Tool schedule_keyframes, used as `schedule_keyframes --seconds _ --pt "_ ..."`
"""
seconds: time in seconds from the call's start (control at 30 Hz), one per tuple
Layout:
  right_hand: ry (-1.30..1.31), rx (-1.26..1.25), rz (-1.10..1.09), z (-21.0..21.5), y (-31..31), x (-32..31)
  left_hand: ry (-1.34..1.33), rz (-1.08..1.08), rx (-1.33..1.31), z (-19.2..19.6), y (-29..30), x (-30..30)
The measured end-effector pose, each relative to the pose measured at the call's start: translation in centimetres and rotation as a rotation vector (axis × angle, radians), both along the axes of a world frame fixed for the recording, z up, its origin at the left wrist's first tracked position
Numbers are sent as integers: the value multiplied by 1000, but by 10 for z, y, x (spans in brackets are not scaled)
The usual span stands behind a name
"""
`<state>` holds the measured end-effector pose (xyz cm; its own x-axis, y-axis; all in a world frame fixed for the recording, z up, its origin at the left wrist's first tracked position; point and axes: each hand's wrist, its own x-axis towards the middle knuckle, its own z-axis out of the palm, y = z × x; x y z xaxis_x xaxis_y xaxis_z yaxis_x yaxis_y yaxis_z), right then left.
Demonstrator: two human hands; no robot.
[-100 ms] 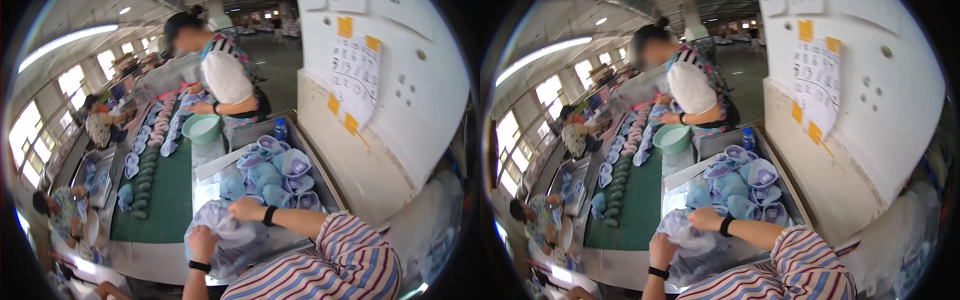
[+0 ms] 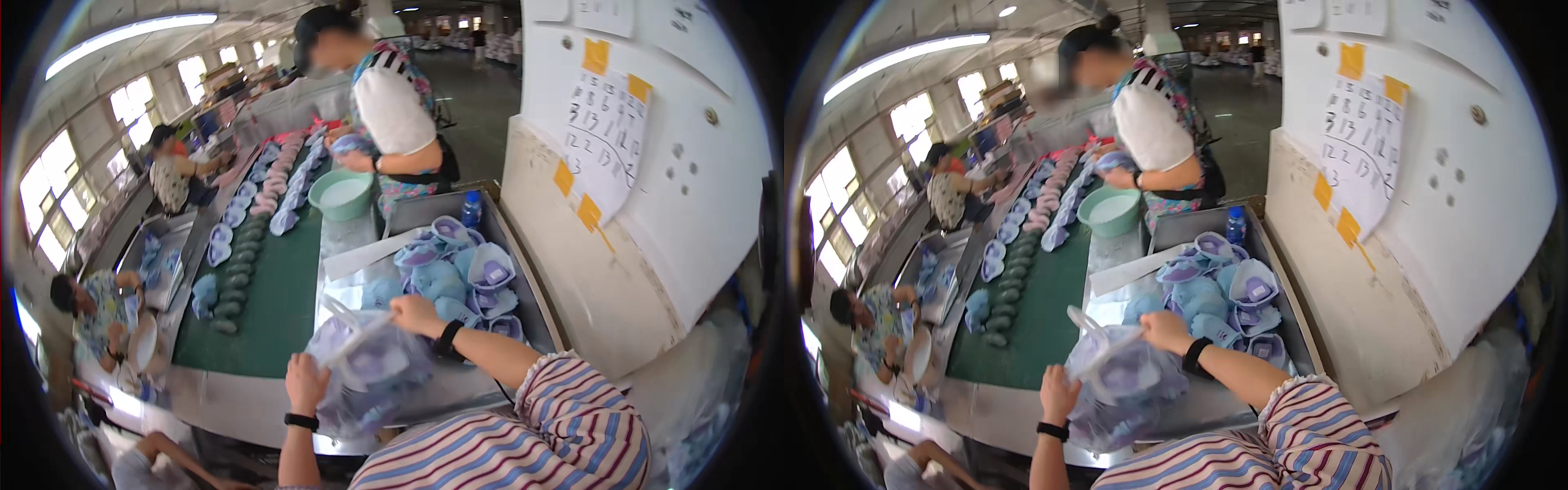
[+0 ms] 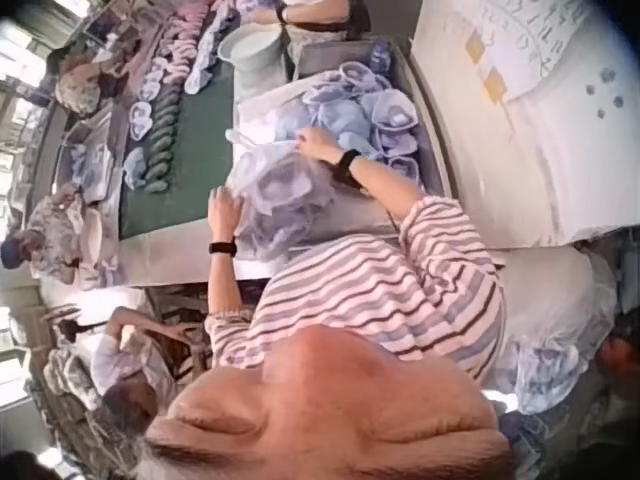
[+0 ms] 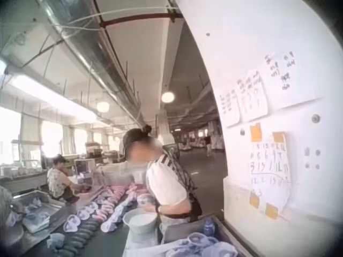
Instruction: The person repeatedly picks up light blue and purple slippers from a conveyor belt and places them into a clear plastic bag on the table. The person handles the slippers one at a time, folding and arranging them inside the bag. Other workers are visible in the background performing similar tasks.
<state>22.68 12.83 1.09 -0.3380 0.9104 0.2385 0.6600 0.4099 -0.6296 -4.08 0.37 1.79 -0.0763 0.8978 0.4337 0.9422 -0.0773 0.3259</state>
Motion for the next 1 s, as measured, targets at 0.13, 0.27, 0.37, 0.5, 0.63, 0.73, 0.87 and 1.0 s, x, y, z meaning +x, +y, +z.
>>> schedule_keyframes --seconds 0.13,0.27,0.37,0.5,0.63,0.73,0.87,1.0 --pt "201 13 -35 -29 2 -4 -212 52 -32 4 -4 23" --pt "0 -25 355 -9 -32 -62 -173 -255 -236 3 7 77" --pt "157 247 218 -14 5 -46 24 6 -218 -14 14 49" --pt "961 -547 -131 23 52 32 -187 344 -145 19 -3 -68" --pt "1112 -644 -157 -22 63 50 -346 151 -60 55 -27 -70" --pt "1406 -871 -267 -58 83 59 -212 45 14 58 -44 -62" --pt "1458 -712 -218 -47 112 117 -314 -53 166 72 -75 -56" --pt "1106 -314 147 53 42 69 -235 -418 85 105 -74 9"
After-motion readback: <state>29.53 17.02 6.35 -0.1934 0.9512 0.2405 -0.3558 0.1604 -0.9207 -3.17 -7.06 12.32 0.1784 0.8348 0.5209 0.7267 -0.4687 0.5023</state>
